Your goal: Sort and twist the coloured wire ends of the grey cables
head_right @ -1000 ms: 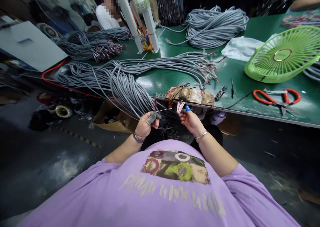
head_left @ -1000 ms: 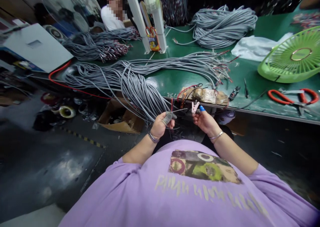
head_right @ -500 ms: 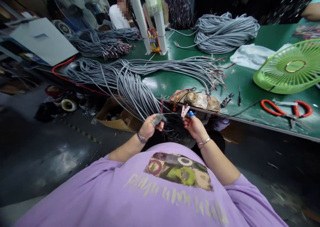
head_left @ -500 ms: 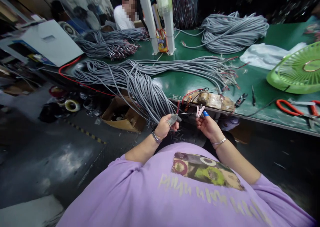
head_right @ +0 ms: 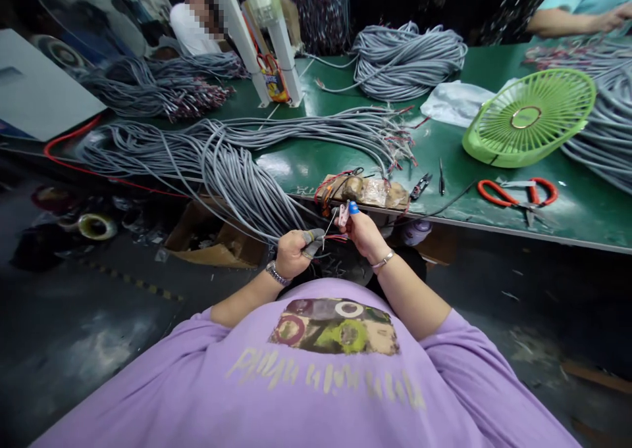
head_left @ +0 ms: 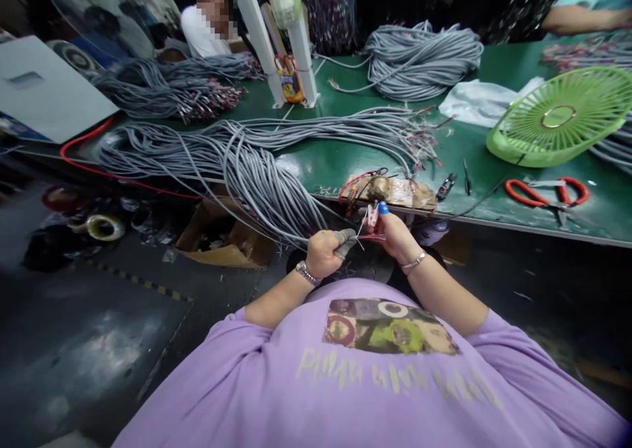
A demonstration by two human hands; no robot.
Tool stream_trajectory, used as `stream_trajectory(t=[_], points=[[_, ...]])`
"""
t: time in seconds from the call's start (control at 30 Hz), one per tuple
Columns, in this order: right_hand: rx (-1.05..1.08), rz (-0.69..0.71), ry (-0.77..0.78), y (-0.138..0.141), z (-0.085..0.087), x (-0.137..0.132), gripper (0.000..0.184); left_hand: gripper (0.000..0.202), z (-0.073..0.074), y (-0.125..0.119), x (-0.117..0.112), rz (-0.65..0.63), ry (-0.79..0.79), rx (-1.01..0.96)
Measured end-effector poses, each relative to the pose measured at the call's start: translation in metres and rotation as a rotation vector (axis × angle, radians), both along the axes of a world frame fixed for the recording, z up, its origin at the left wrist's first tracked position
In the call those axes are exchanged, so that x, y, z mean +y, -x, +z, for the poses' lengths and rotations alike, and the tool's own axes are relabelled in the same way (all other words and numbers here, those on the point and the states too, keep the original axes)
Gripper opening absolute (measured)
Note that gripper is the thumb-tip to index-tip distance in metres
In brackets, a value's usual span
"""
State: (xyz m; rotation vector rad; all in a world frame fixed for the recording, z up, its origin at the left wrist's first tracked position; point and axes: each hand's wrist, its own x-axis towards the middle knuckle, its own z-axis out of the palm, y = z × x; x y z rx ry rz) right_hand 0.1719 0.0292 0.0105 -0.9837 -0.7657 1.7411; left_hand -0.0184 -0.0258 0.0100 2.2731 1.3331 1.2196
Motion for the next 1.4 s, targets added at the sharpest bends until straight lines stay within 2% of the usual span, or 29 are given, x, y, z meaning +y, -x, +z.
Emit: stream_trajectory(t=[0.07,0.3,0.5,0.73,0.9,1.03,1.13,1.2,1.27,1.33,1.4], points=[[0.033,-0.018,0.021,0.002,0.003,0.001,0.055,0.031,-0.004,-0.002,0.003,0.022,-0.072,0.094],[0.144,-0.081,0.131,0.005,0.006,0.003,0.044,0.027,-0.018,-0.008,0.007,0.004,-0.167,0.239],[0.154,-0.107,0.081,0.009,0.005,0.004,0.045,0.022,-0.02,-0.012,0.005,-0.041,-0.36,0.267],[0.203,-0.042,0.169,0.004,0.004,-0.001,0.05,0.022,-0.021,-0.005,-0.001,-0.002,-0.317,0.298],[0.105,-0.046,0.115,-0.005,-0.001,-0.005,0.053,0.023,-0.023,0.005,-0.015,-0.065,-0.243,0.322],[-0.115,-0.114,-0.046,-0.015,-0.004,-0.012,0.056,0.025,-0.027,0.013,-0.017,-0.151,-0.02,0.427],[-0.46,-0.189,-0.334,-0.03,0.002,-0.013,0.056,0.034,-0.022,0.021,-0.008,-0.23,0.141,0.441],[-0.722,-0.269,-0.613,-0.046,0.012,-0.007,0.056,0.035,-0.012,0.026,0.003,-0.224,0.138,0.373],[-0.961,-0.376,-0.847,-0.064,0.023,0.005,0.056,0.029,0.003,0.03,0.02,-0.172,0.055,0.314],[-1.116,-0.423,-0.943,-0.08,0.031,0.021,0.053,0.027,0.021,0.032,0.046,-0.111,-0.036,0.322],[-1.17,-0.407,-0.936,-0.092,0.033,0.035,0.05,0.027,0.04,0.033,0.081,-0.048,-0.068,0.397]])
